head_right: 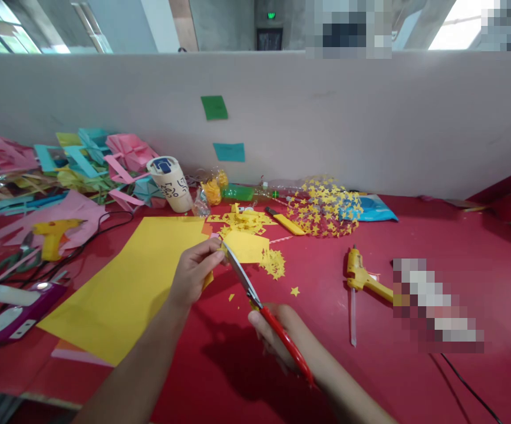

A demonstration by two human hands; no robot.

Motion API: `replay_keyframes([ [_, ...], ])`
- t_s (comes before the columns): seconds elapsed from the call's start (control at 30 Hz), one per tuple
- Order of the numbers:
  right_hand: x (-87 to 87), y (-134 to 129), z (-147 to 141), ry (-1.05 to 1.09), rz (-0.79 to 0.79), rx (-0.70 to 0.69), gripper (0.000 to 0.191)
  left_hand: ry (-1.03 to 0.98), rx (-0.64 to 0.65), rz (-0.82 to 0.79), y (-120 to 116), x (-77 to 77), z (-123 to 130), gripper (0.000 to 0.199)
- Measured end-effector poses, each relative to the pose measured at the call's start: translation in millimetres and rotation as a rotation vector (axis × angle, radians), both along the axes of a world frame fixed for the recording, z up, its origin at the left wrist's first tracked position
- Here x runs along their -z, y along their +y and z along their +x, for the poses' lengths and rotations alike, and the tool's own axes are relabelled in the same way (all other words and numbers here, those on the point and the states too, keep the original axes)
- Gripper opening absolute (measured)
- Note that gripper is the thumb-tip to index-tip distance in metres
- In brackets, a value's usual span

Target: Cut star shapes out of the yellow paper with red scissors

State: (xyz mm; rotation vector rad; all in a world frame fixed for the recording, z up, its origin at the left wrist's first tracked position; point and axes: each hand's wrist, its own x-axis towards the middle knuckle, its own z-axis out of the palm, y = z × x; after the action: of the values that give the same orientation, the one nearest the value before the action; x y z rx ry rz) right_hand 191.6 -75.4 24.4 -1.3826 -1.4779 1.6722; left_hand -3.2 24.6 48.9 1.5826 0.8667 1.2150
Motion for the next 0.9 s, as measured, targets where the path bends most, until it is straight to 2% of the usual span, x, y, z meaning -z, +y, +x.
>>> replay_keyframes([
  [0.33, -1.5, 2, -2, -0.027, -0.025, 0.047, 0.058, -0.034, -0.001, -0.010, -2, 0.1, 1, 0.021],
  [0.57, -1.5, 2, -6, 0.003, 0.060, 0.099, 0.049, -0.117, -0.018, 0.026, -1, 0.3, -1, 0.022],
  [0.63, -6.0, 3, -3, 0.018, 0.117, 0.155, 0.046, -0.201, -0.004, -0.038, -1, -1.9, -4, 0.022],
  [0.77, -17.2, 14, 10, 0.046, 0.236, 0.267, 0.037, -0.353, 0.128, -0.300, -2, -9.0, -8, 0.017],
  [0.9, -16.9, 26, 17, 0.122, 0.291, 0.299, 0.030, -0.298, 0.230, -0.458, -5, -13.0, -1, 0.018],
])
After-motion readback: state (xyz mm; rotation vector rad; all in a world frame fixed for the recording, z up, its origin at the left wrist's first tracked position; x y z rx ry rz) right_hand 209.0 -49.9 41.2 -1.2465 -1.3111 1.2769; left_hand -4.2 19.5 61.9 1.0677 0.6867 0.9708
